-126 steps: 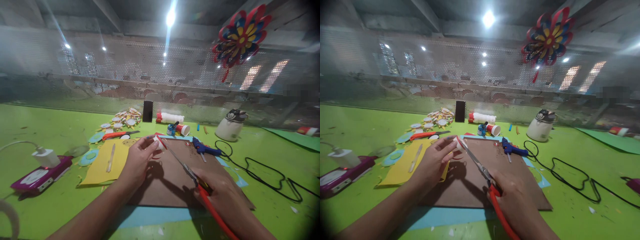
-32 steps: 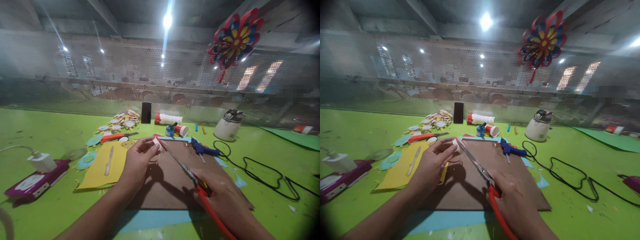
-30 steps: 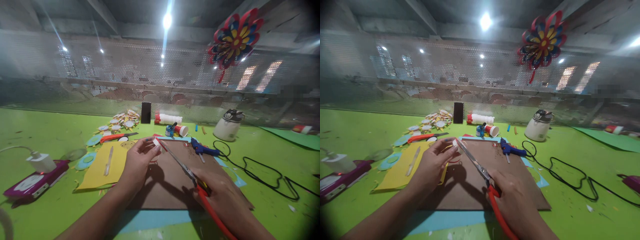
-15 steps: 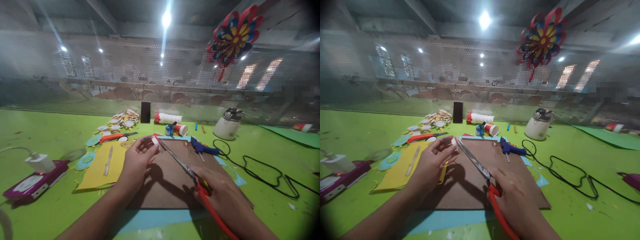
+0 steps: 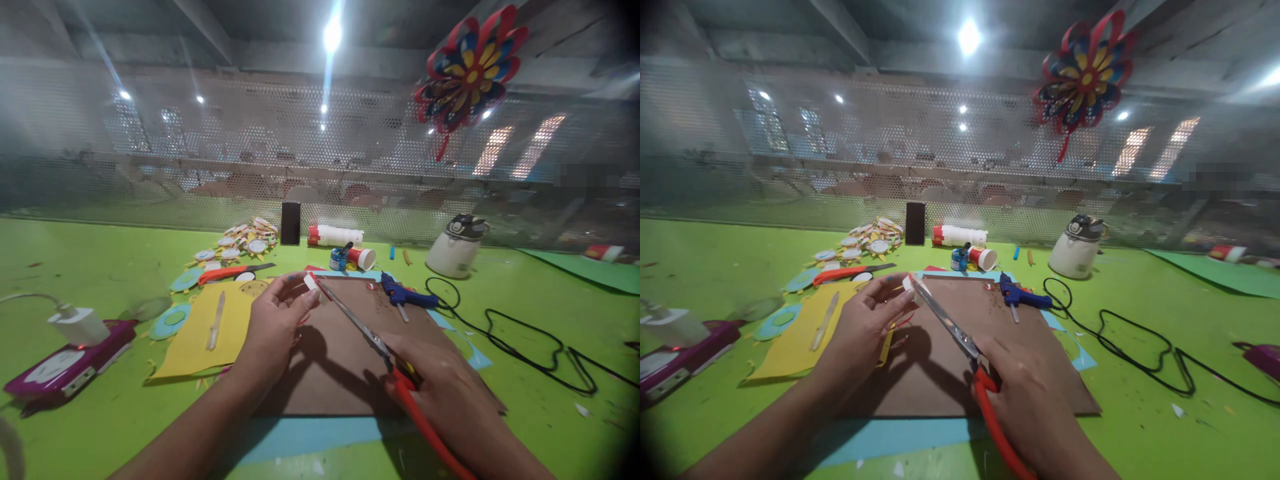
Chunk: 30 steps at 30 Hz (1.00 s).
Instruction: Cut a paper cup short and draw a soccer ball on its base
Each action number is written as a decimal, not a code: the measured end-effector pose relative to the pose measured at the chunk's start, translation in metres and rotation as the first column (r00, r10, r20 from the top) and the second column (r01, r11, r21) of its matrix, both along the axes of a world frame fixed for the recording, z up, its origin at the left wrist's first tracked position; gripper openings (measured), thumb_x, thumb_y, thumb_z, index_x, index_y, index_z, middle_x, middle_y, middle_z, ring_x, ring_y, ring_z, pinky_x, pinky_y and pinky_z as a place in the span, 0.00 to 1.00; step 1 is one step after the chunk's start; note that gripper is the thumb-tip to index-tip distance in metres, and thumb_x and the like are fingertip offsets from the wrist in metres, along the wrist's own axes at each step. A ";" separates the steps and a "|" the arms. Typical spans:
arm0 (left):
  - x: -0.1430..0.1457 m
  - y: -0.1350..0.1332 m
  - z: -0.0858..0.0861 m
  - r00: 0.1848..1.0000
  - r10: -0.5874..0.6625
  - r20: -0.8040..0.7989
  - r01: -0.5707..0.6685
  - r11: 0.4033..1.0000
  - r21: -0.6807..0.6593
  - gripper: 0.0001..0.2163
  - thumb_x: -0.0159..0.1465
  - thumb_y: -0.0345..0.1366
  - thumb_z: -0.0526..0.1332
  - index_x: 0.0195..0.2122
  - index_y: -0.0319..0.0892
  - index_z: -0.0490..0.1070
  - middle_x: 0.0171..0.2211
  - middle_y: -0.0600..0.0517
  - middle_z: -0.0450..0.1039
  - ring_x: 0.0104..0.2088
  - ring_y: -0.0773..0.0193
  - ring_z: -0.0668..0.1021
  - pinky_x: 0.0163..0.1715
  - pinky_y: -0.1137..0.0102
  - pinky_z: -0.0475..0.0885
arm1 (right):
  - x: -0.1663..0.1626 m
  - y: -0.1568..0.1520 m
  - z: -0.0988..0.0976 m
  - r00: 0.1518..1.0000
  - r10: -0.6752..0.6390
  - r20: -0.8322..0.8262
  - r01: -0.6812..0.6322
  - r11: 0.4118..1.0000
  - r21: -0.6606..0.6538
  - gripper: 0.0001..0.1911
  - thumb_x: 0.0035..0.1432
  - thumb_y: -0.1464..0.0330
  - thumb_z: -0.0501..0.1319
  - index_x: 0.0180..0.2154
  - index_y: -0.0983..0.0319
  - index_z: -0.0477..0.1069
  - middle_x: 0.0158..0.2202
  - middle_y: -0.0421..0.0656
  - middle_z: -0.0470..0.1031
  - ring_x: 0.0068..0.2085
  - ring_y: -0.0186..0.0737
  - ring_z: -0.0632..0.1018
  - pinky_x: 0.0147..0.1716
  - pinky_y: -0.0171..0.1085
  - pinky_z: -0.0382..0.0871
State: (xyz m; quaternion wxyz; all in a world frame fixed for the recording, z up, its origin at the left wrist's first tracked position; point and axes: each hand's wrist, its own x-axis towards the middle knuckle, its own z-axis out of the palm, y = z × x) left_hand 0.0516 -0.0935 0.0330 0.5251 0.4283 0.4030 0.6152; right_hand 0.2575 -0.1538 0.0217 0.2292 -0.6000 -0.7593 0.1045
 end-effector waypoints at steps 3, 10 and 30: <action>0.000 0.000 0.000 1.000 0.015 -0.020 -0.015 1.000 0.002 0.18 0.53 0.38 0.71 0.44 0.40 0.73 0.43 0.46 0.79 0.43 0.58 0.80 0.42 0.67 0.75 | -0.001 -0.001 0.001 1.000 -0.010 0.011 0.010 1.000 -0.010 0.19 0.53 0.70 0.54 0.44 0.58 0.77 0.36 0.43 0.80 0.38 0.47 0.78 0.37 0.42 0.69; 0.001 -0.001 -0.001 0.998 0.041 -0.052 -0.041 0.999 0.018 0.17 0.53 0.37 0.71 0.43 0.39 0.73 0.44 0.45 0.79 0.45 0.58 0.80 0.44 0.67 0.74 | -0.001 0.001 -0.002 0.999 -0.017 0.027 0.018 1.000 -0.016 0.21 0.53 0.70 0.54 0.47 0.58 0.76 0.34 0.43 0.80 0.37 0.48 0.77 0.36 0.42 0.68; 0.002 0.000 0.000 1.000 0.022 -0.001 -0.022 1.000 -0.007 0.15 0.54 0.36 0.70 0.42 0.41 0.74 0.42 0.47 0.80 0.40 0.60 0.81 0.39 0.69 0.75 | -0.004 -0.001 0.000 1.000 -0.014 0.005 0.014 1.000 0.011 0.17 0.51 0.70 0.54 0.41 0.57 0.76 0.31 0.42 0.78 0.34 0.44 0.76 0.33 0.38 0.65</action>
